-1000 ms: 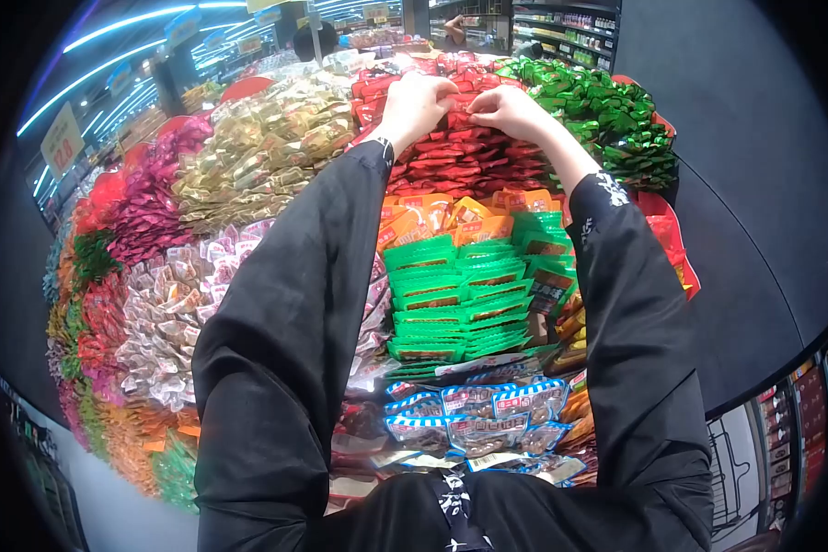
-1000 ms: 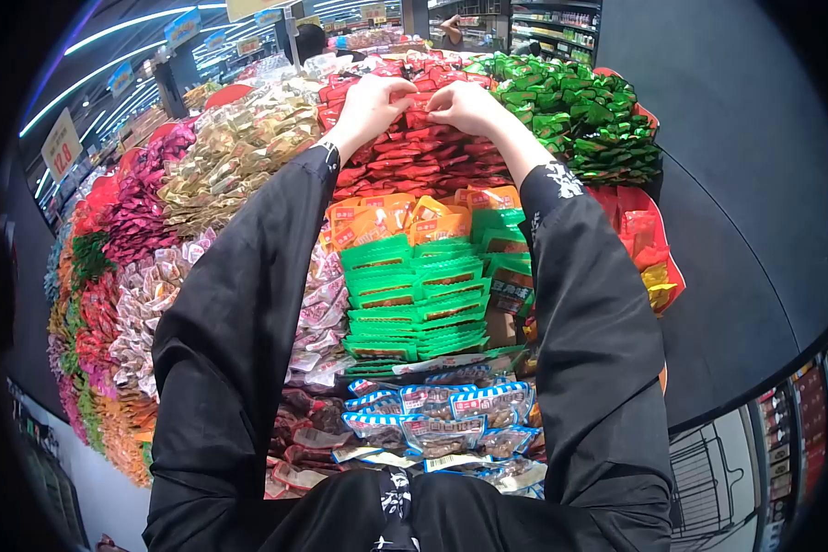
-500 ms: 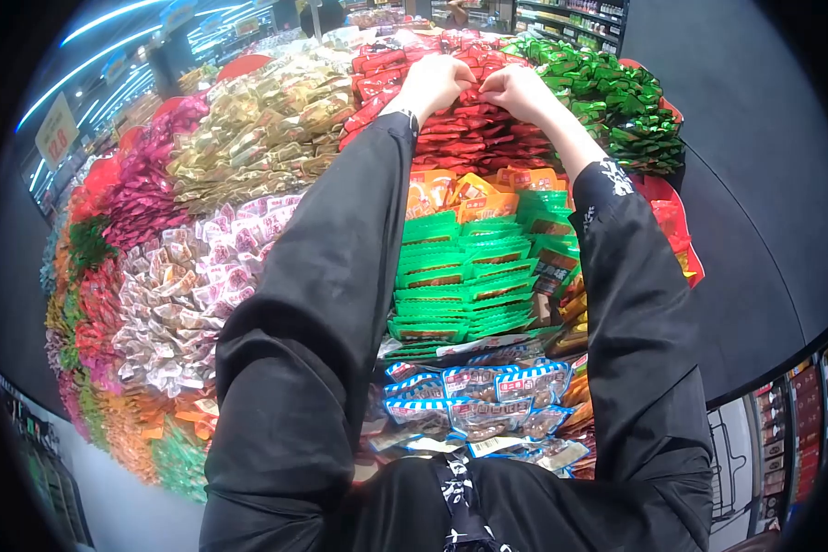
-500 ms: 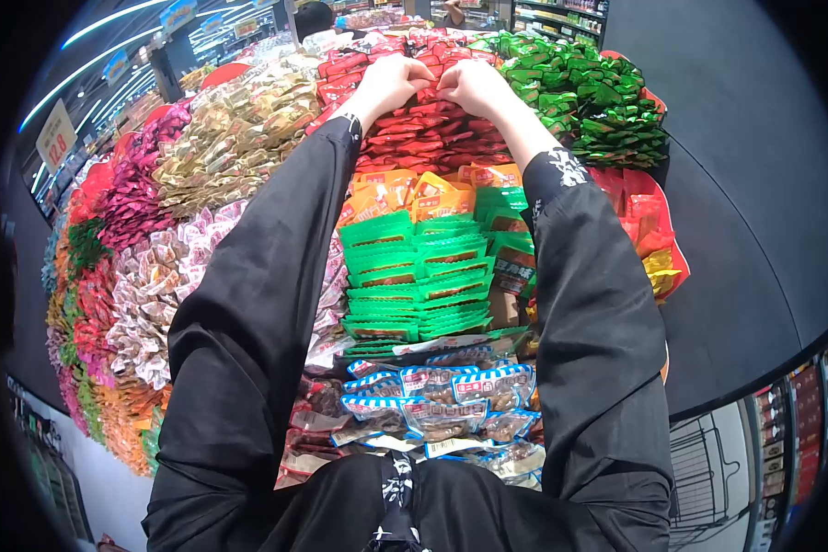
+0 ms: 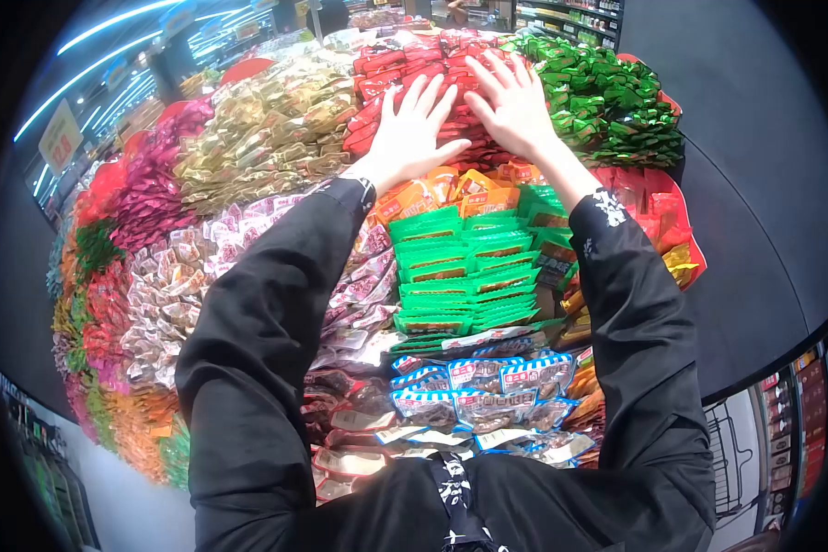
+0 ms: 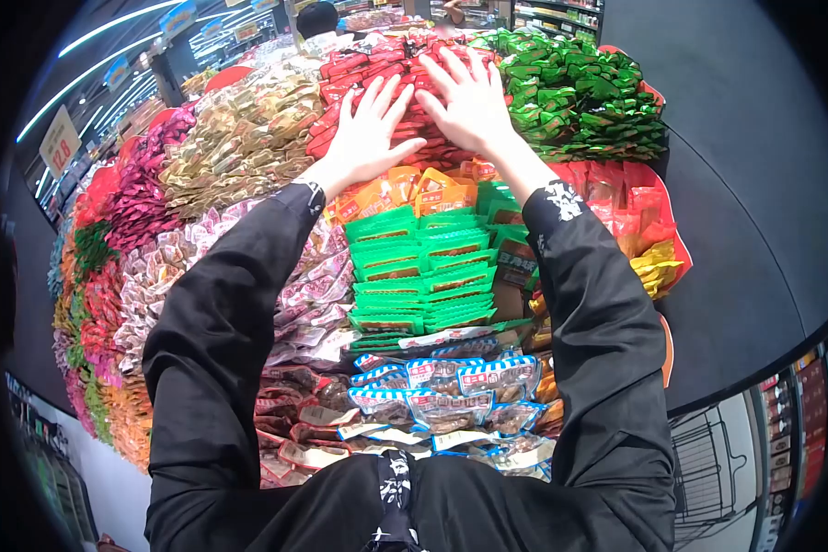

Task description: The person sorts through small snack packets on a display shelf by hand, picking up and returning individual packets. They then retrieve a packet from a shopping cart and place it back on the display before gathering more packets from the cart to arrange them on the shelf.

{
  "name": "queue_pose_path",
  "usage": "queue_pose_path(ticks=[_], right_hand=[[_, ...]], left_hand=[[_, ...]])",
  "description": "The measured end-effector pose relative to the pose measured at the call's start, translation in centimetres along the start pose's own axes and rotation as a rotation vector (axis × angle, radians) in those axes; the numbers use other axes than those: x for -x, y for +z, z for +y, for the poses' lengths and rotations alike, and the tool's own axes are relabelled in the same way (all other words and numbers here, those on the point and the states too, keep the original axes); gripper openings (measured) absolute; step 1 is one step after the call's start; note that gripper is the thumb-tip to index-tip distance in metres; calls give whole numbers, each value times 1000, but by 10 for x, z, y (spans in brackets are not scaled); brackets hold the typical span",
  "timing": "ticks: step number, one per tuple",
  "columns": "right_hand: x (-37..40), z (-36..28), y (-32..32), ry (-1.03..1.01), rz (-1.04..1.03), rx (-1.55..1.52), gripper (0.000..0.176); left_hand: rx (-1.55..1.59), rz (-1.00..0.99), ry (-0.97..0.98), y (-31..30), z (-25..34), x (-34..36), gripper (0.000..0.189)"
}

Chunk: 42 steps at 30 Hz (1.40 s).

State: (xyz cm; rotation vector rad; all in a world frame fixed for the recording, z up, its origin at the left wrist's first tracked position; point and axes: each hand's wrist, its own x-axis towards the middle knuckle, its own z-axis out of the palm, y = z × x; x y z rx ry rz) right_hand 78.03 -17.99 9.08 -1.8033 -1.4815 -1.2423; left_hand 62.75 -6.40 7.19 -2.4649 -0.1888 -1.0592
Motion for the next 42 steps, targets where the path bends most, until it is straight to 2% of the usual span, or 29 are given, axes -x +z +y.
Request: queue_pose_path(ticks=[3, 11, 15, 17, 19, 21, 22, 25, 27, 29, 33, 34, 36, 37, 39, 42], right_hand=[[13, 0, 8, 0, -59, 160, 58], [-12, 14, 37, 13, -28, 287, 56], [-17, 14, 34, 38, -38, 219, 59], [-16, 14, 35, 89, -23, 92, 62], [-13, 11, 30, 98, -15, 110, 63], [-10, 9, 28, 119, -77, 89, 60], [-8, 8, 28, 102, -27, 66, 57], [-5, 12, 27, 96, -74, -1, 54], [-9, 12, 26, 64, -22, 7, 52], [-10, 10, 24, 89, -78, -7, 52], [-19, 12, 27, 147, 55, -18, 70], [-24, 19, 36, 136, 62, -16, 70], [-37, 27, 57, 203, 214, 113, 69], [-41, 21, 49, 203, 211, 102, 69], [-54, 17, 26, 330, -251, -40, 61], [-52, 22, 30, 214, -207, -69, 46]], left_hand=[[-44, 55, 27, 5, 3, -8, 81], [-133, 96, 1, 27, -14, -31, 79], [-126, 77, -21, 25, -12, -34, 79], [-115, 70, -19, 25, -12, -34, 79], [-120, 63, -22, 20, -9, -35, 80], [-74, 20, 11, 17, -9, -34, 79], [-25, 78, 61, 17, -9, -34, 77], [85, 96, 63, 17, -9, -32, 74], [128, 147, 76, 16, -10, -33, 74], [86, 167, 110, 17, -12, -33, 76], [-60, -20, 135, -2, -15, -35, 90], [-85, -62, 123, -5, -19, -38, 103], [-85, -93, 67, -9, -21, -49, 108], [-75, -144, 18, -5, -22, -50, 112], [-41, -166, 30, -2, -26, -55, 114], [56, -114, 86, 7, -30, -54, 109]])
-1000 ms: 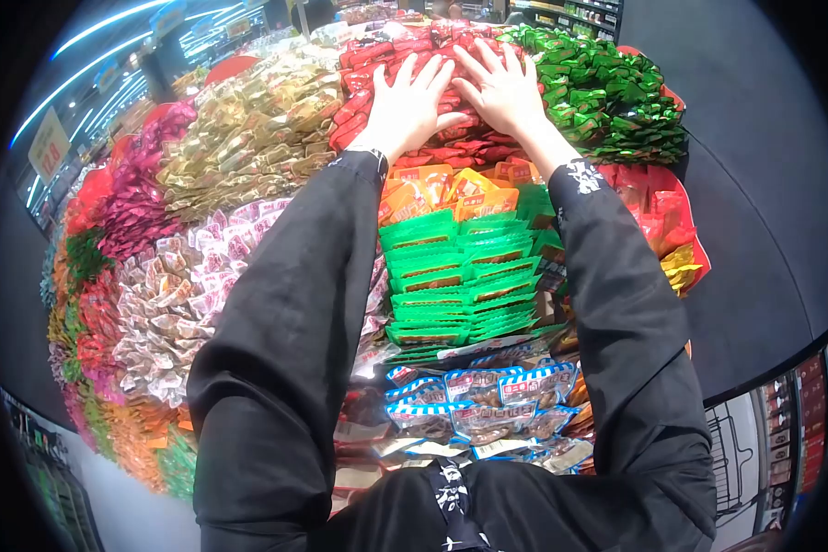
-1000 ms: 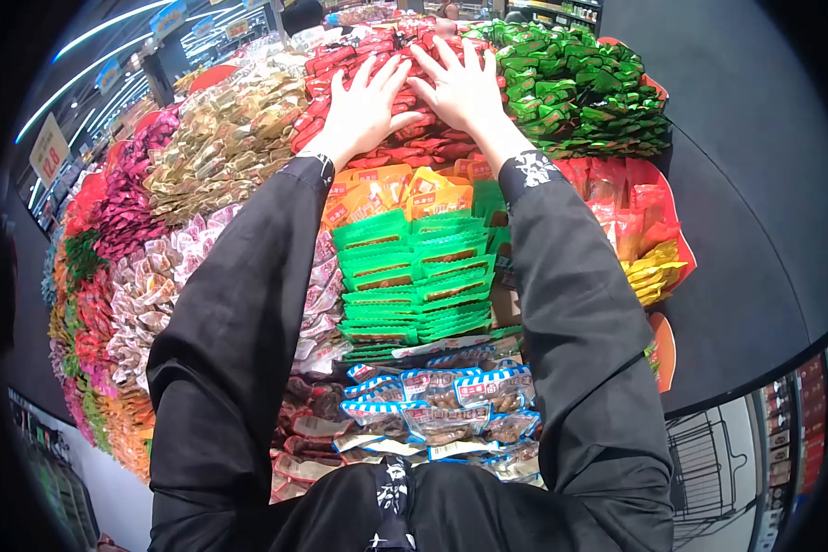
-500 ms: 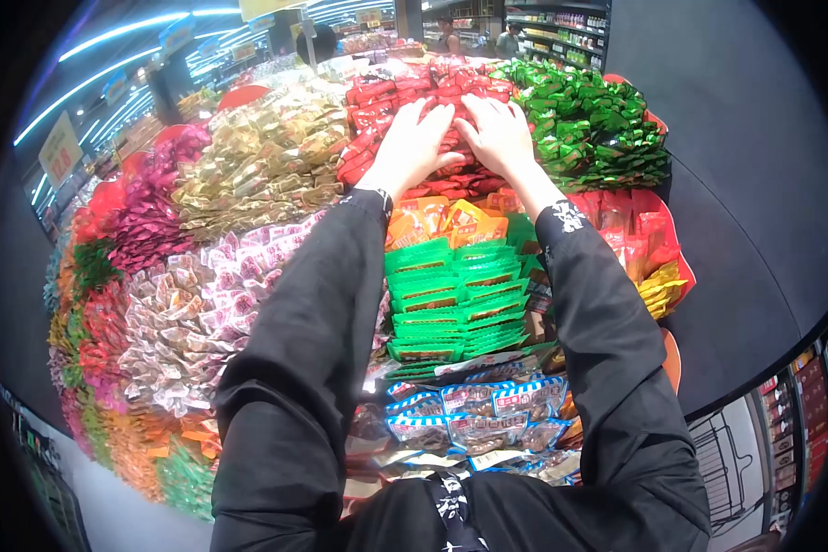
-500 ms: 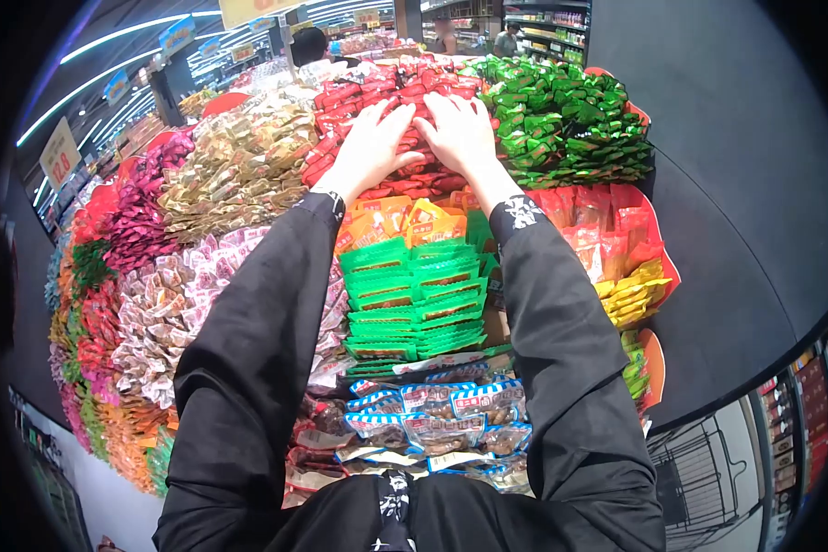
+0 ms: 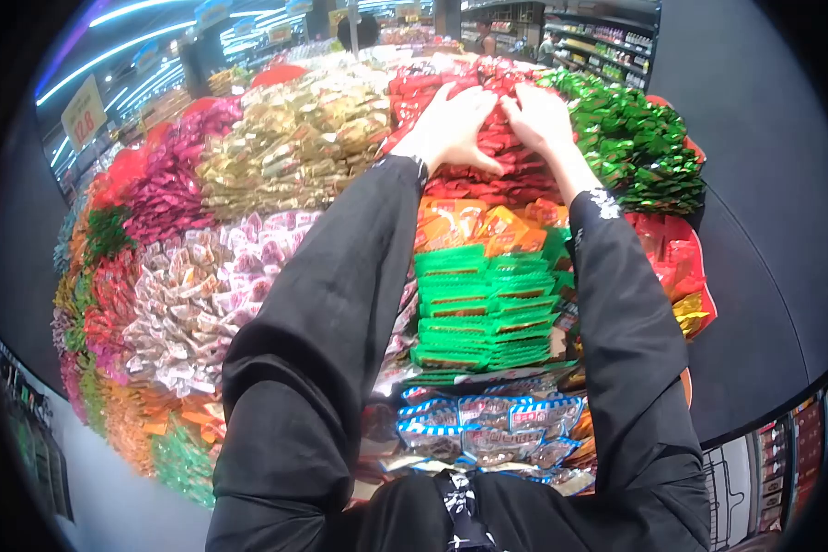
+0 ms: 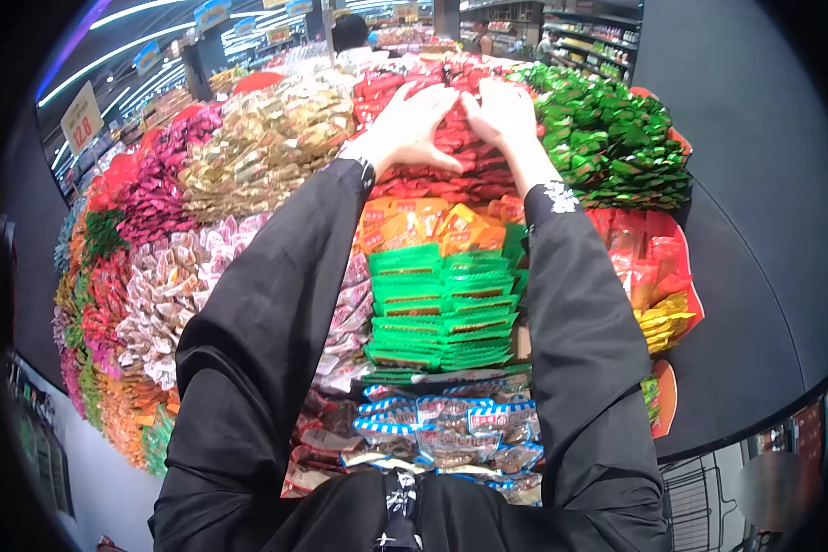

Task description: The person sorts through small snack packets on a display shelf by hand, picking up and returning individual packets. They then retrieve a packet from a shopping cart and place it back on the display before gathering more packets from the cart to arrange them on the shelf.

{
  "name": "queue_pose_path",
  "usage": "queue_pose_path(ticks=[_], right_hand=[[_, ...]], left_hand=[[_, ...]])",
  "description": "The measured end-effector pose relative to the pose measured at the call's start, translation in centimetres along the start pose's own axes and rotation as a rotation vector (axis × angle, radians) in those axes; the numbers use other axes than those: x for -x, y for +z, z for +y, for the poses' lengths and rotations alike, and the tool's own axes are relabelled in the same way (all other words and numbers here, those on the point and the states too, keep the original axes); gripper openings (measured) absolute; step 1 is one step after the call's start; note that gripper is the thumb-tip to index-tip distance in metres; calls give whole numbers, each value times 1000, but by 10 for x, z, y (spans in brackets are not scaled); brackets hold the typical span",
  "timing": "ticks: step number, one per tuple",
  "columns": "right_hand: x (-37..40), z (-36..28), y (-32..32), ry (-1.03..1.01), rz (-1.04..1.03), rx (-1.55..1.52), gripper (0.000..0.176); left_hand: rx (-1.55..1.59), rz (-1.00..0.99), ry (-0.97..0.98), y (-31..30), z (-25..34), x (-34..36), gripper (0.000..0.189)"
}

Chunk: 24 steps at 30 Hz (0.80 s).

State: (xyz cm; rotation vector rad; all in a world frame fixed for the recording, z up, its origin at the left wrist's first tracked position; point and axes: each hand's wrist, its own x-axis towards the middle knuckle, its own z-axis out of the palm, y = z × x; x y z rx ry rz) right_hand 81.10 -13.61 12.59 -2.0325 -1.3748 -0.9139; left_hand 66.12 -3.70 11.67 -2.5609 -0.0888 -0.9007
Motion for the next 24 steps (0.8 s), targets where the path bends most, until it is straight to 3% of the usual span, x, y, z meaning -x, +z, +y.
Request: queue_pose_path(ticks=[2, 4, 7, 9, 11, 13, 15, 17, 19, 21, 24], right_hand=[[-2, 9, 13, -91, 109, -7, 44], [-3, 10, 9, -39, -4, 15, 51], [13, -1, -4, 80, 50, 37, 62], [28, -8, -21, 41, 185, -19, 62], [56, -17, -44, -18, 253, -313, 54], [101, -39, -77, -119, 199, -626, 37], [156, -65, -144, -191, -170, -783, 22], [211, -87, -185, -423, -196, -719, 16], [260, -101, -215, -557, -344, -726, 15], [293, -119, -242, -635, -461, -781, 21], [324, -144, -245, -710, -432, -833, 25]], left_hand=[[27, -32, 40, 0, -1, 0, 110], [19, -43, 43, -4, 3, 2, 110], [-137, -98, -156, -13, 17, 14, 110], [35, -23, -301, -17, 23, 26, 111], [258, -20, -351, -37, 33, 44, 96], [279, 34, -174, -66, 50, 75, 82], [415, -355, 14, -138, 81, 101, 68], [484, -280, 296, -189, 115, 150, 60], [616, -392, 430, -222, 140, 197, 58], [610, -526, 499, -255, 170, 233, 57], [636, -703, 461, -291, 194, 270, 50]])
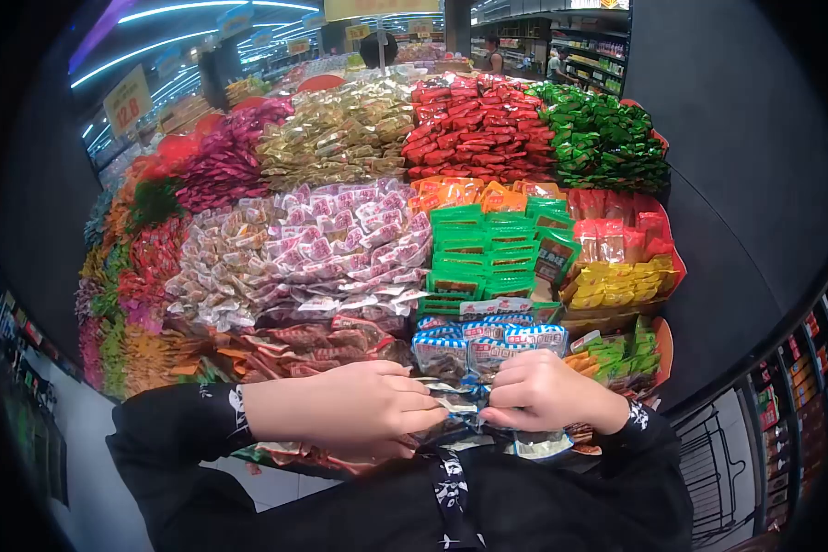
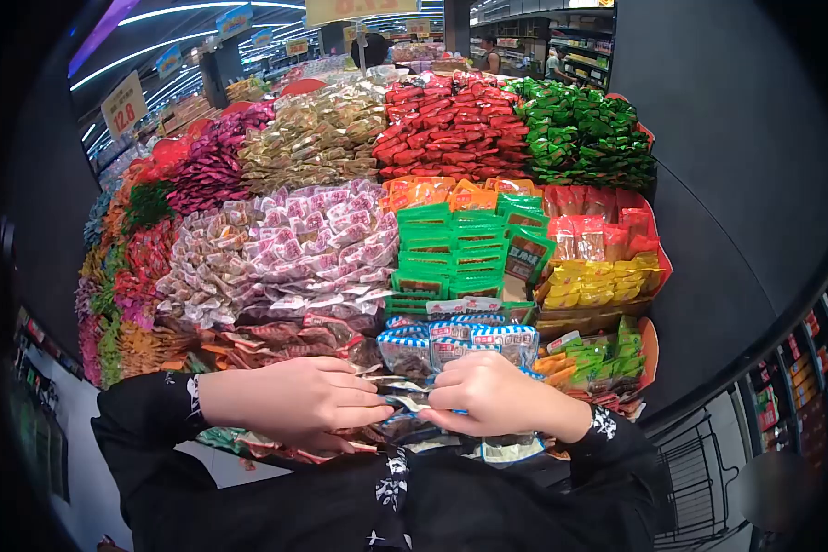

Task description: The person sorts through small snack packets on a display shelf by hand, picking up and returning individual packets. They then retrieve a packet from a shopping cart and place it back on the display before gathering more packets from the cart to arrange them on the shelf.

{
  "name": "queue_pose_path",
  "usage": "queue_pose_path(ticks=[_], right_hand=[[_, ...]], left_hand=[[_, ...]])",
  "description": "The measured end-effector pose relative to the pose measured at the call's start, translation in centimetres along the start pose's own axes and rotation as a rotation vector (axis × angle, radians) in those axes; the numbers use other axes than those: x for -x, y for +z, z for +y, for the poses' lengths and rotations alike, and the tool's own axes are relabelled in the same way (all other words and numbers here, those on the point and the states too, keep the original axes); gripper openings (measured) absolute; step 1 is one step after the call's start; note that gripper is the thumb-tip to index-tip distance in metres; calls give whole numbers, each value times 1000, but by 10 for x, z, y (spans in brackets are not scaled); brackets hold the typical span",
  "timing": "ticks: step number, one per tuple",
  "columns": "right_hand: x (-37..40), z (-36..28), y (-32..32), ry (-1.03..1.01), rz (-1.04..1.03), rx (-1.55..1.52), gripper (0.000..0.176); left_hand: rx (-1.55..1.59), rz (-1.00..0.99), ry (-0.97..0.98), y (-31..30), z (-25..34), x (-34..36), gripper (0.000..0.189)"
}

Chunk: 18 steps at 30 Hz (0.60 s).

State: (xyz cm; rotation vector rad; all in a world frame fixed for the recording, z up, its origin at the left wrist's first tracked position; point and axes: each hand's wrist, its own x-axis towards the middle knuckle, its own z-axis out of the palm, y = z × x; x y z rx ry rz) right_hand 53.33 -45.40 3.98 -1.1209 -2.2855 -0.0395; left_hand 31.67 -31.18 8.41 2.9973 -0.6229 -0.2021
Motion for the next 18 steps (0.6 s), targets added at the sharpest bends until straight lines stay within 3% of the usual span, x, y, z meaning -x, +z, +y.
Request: queue_pose_path(ticks=[4, 7, 9, 11, 13, 15, 18], right_hand=[[0, -9, 30, 14, -4, 25, 24], [5, -18, 52, 54, 63, -12, 22], [12, -26, 65, 108, 59, 45, 20], [22, -40, 75, 311, 194, 43, 21], [33, -55, 96, 509, 276, -60, 25], [43, -75, 117, 666, 269, -133, 25], [43, -109, 146, 727, 279, -108, 27]], left_hand=[[-69, 130, -105, 18, 27, 40, 48], [-181, 185, -424, 42, 53, 79, 47], [-216, 221, -488, 66, 66, 98, 46], [-250, 287, -735, 86, 80, 113, 48], [-165, 330, -748, 115, 87, 123, 48], [-105, 495, -785, 146, 89, 126, 49], [5, 587, -739, 181, 85, 129, 47]])
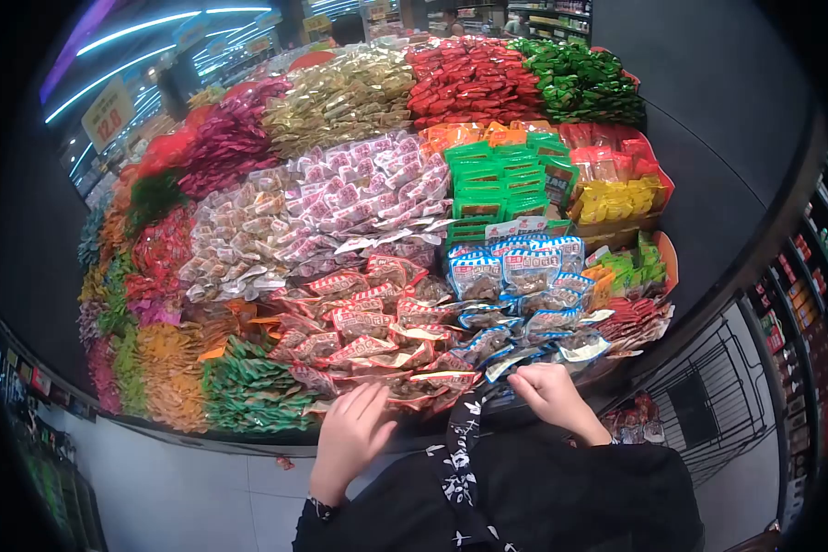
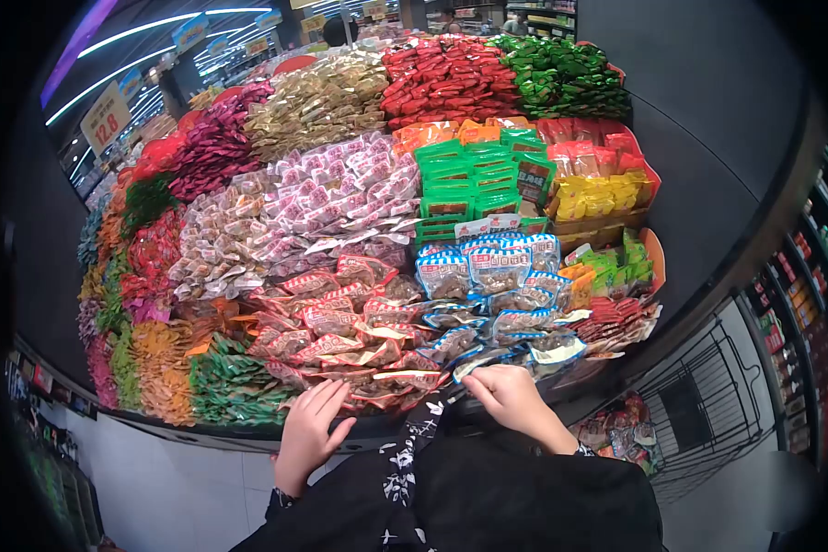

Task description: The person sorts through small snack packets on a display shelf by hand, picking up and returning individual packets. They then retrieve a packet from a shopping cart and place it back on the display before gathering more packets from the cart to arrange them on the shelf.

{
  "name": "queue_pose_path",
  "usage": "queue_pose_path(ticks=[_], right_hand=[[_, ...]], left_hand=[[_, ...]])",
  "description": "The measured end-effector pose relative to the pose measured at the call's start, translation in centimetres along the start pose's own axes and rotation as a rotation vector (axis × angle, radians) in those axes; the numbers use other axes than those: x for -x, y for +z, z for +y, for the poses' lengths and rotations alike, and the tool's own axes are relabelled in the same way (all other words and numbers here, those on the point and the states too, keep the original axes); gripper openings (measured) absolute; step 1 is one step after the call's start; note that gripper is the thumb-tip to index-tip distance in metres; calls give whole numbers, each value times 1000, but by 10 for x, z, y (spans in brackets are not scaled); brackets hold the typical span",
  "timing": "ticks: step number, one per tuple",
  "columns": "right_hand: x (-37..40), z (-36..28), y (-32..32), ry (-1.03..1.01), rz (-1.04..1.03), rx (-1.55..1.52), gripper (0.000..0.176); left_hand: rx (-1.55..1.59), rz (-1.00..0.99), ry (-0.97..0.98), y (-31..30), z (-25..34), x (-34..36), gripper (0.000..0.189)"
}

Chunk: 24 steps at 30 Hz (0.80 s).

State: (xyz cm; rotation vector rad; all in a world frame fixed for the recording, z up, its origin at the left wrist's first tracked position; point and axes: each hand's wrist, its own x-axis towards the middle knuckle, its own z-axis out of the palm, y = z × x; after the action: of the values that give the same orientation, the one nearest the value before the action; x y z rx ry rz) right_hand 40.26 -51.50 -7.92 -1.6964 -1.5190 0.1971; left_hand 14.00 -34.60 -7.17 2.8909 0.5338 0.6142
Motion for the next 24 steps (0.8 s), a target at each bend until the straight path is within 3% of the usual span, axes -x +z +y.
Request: queue_pose_path(ticks=[3, 10, 13, 17, 19, 23, 24], right_hand=[[23, -19, 25, 92, 31, 75, 27], [73, -68, 76, 246, 162, 181, 27], [100, -75, 77, 383, 269, 244, 28], [129, -80, 78, 550, 324, 289, 29], [135, -79, 84, 564, 318, 299, 29], [133, -81, 96, 589, 339, 303, 25], [133, -80, 99, 517, 386, 290, 20]], left_hand=[[46, 49, 23, 16, -25, 13, 51], [18, -60, 102, 42, -45, 45, 61], [-22, 29, 108, 41, -34, 46, 61], [237, 132, 298, 44, -22, 43, 51], [376, 121, 422, 57, -16, 45, 48], [513, 86, 492, 88, -4, 54, 40], [549, 74, 498, 99, -1, 58, 39]])
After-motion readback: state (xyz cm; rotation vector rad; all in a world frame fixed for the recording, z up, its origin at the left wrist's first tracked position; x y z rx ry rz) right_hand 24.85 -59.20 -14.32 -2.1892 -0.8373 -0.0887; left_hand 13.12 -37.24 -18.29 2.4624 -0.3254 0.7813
